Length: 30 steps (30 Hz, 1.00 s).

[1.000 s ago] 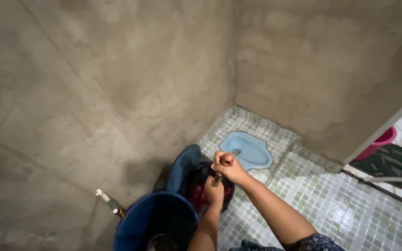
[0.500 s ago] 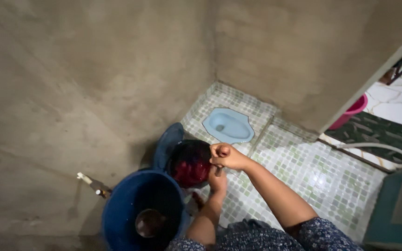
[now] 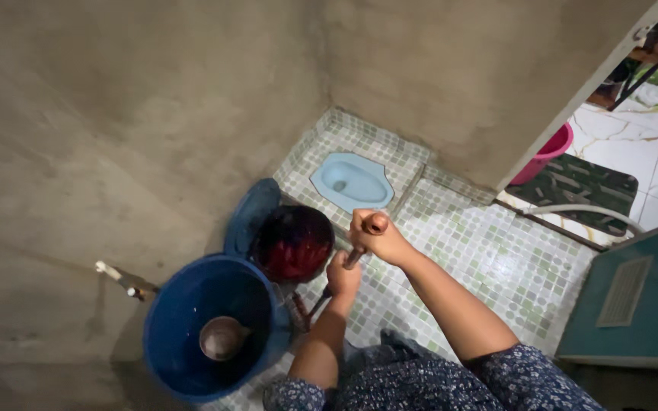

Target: The person sweeps a tiled bathroom floor using a broom. They move around various items, including buckets and a squat toilet, to clean different sections of the floor.

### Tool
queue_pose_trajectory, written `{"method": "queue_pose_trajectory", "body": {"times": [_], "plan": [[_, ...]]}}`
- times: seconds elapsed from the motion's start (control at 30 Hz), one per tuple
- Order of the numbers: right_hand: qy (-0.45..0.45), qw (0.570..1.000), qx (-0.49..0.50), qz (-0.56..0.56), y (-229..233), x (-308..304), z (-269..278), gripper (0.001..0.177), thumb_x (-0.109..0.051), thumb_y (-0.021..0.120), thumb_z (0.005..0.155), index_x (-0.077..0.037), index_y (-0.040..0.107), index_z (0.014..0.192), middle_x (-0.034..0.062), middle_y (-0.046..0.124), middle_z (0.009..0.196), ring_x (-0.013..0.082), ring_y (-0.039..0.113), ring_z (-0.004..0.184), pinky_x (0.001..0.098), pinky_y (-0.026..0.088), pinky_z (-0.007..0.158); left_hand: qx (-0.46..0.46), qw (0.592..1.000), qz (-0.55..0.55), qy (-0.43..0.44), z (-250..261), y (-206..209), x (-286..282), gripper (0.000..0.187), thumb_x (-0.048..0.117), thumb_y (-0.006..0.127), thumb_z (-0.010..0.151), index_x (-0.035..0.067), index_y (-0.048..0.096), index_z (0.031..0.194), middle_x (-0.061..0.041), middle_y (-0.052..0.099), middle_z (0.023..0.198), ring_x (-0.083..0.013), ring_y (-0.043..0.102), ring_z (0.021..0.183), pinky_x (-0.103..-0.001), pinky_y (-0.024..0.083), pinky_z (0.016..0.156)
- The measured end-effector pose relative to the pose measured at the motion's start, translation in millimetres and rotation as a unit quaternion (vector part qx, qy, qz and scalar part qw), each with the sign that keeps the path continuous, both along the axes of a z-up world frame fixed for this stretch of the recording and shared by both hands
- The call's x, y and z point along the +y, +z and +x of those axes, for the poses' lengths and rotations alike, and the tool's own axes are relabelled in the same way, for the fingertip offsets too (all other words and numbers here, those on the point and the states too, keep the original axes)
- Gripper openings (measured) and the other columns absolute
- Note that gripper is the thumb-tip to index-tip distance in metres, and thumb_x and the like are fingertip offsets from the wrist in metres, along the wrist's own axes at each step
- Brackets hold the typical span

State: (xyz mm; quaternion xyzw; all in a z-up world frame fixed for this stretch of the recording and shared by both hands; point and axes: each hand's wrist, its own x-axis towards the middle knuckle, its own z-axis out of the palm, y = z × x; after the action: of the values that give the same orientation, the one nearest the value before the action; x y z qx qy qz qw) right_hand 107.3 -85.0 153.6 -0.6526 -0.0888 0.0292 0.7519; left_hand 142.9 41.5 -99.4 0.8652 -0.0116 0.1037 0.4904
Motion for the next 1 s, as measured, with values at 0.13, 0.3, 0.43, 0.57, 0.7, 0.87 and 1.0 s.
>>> {"method": "queue_pose_trajectory", "body": {"times": [0.13, 0.3, 0.43, 0.57, 0.7, 0.87, 1.0], "plan": [[0.005, 1.0, 0.019, 0.005, -30.2, -13.9, -10.8, 0.02, 0.001, 0.062, 0.085, -0.007, 0.047, 0.074, 0.0023, 0.057, 0.063, 0.0099, 0.056, 0.059, 0.0257, 0.043, 0.053, 0.096, 0.994, -0.001, -0.06, -32.4, -14.6, -9.7, 0.014, 0.021, 0.066, 0.083, 0.008, 0.065, 0.081, -0.021, 0.069, 0.079, -0.0465, 0.065, 0.08, -0.052, 0.05, 0.07], [-0.001, 0.996, -0.009, -0.086, -26.6, -35.0, -31.0, 0.024, 0.002, 0.065, 0.086, -0.005, 0.047, 0.072, 0.0009, 0.053, 0.069, 0.0075, 0.051, 0.066, 0.026, 0.043, 0.057, 0.07, 0.984, -0.011, -0.163, -41.3, -19.1, -44.7, 0.018, 0.022, 0.059, 0.089, 0.008, 0.069, 0.096, -0.023, 0.071, 0.09, -0.0468, 0.066, 0.093, -0.052, 0.052, 0.079], [0.0, 0.997, 0.036, -0.072, 8.2, -41.9, -36.6, 0.019, 0.003, 0.061, 0.082, -0.005, 0.048, 0.07, 0.0009, 0.059, 0.071, 0.0082, 0.059, 0.064, 0.0276, 0.054, 0.057, 0.107, 0.966, 0.035, -0.232, -22.7, 2.2, -68.9, 0.027, 0.03, 0.056, 0.095, 0.007, 0.069, 0.103, -0.025, 0.071, 0.096, -0.0483, 0.065, 0.098, -0.054, 0.051, 0.081], [0.008, 0.992, 0.003, -0.126, 31.9, -29.6, -31.7, 0.016, 0.003, 0.061, 0.081, -0.004, 0.049, 0.073, 0.0049, 0.062, 0.071, 0.011, 0.062, 0.063, 0.0282, 0.053, 0.057, 0.217, 0.959, -0.004, -0.184, -7.0, 54.1, -70.1, 0.038, 0.04, 0.058, 0.091, 0.01, 0.061, 0.114, -0.023, 0.068, 0.102, -0.0439, 0.065, 0.102, -0.052, 0.05, 0.081], [0.02, 0.996, 0.003, -0.084, 48.7, -29.0, -16.7, 0.017, -0.001, 0.068, 0.086, -0.004, 0.054, 0.077, 0.0057, 0.065, 0.073, 0.0114, 0.064, 0.066, 0.0284, 0.052, 0.058, 0.077, 0.976, 0.001, -0.204, 8.7, 87.5, -61.6, 0.038, 0.037, 0.058, 0.091, 0.007, 0.063, 0.113, -0.025, 0.07, 0.096, -0.0463, 0.067, 0.095, -0.053, 0.052, 0.074], [0.002, 0.99, -0.125, -0.068, 41.7, -42.3, -1.6, 0.016, -0.002, 0.071, 0.081, -0.005, 0.055, 0.08, 0.001, 0.065, 0.085, 0.0076, 0.058, 0.079, 0.0258, 0.043, 0.065, 0.053, 0.967, 0.02, -0.25, 31.1, 69.4, -46.7, 0.032, 0.039, 0.06, 0.094, 0.015, 0.07, 0.114, -0.025, 0.071, 0.09, -0.0461, 0.068, 0.09, -0.051, 0.053, 0.073], [-0.07, 0.99, -0.025, -0.117, 28.2, -34.2, -14.1, 0.014, -0.003, 0.068, 0.083, -0.006, 0.054, 0.079, -0.001, 0.058, 0.079, 0.0065, 0.049, 0.073, 0.0255, 0.04, 0.063, 0.09, 0.92, 0.032, -0.379, 46.5, 50.3, -20.8, 0.032, 0.036, 0.056, 0.092, 0.014, 0.073, 0.108, -0.023, 0.073, 0.095, -0.044, 0.07, 0.094, -0.05, 0.054, 0.078]]}}
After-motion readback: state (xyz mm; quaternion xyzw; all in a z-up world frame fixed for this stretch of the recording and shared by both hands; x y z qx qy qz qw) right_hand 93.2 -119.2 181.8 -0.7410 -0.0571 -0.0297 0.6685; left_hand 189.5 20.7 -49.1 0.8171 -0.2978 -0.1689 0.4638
